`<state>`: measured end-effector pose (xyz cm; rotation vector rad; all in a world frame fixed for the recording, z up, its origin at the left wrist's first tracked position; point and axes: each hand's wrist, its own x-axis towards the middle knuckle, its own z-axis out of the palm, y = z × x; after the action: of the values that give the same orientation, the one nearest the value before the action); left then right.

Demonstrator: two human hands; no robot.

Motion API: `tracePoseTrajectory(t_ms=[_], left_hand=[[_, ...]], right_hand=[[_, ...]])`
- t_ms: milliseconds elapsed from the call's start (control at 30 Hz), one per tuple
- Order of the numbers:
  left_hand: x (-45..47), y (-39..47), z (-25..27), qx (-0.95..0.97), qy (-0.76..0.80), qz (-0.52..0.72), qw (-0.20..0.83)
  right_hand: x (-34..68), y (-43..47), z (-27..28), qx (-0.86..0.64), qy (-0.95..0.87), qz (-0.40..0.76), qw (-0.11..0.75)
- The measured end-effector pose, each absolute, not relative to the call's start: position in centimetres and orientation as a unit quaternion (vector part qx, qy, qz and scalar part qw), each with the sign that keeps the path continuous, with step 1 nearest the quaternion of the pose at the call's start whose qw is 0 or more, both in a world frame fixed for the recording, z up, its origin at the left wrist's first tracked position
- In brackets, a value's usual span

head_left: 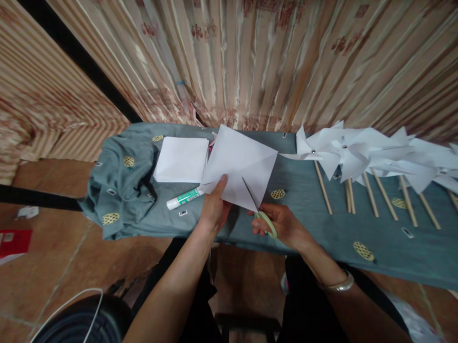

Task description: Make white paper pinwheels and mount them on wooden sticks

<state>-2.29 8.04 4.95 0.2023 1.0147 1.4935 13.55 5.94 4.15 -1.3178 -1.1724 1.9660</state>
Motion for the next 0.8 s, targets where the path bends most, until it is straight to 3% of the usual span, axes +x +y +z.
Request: tracePoseTrajectory(t_ms=[267,533,600,733,800], left_hand=[[-2.1,7.8,4.9,0.083,0.434,0.646,0.622],[-5.5,9.6,6.3,0.026,0.448,0.709,0.544],[-5.8,9.5,6.3,0.04,0.45,0.71,0.54],[-4.9,8.6,5.4,0.107,0.473,0.654,0.581],[-4.2,8.2,4.6,0.143,0.489,0.618,0.599]], right_hand=[[13.5,5.9,3.7,-0.486,-0.43,0.72,0.245],[15.1,5.6,4.3,-0.451,-0.476,0.738,0.159],[16.1,6.2,4.4,-0.45,-0.494,0.716,0.202],[18.0,7.7,4.6,-0.515,-0.477,0.587,0.403],[18.7,8.3,4.7,-0.538,-0.469,0.545,0.441]])
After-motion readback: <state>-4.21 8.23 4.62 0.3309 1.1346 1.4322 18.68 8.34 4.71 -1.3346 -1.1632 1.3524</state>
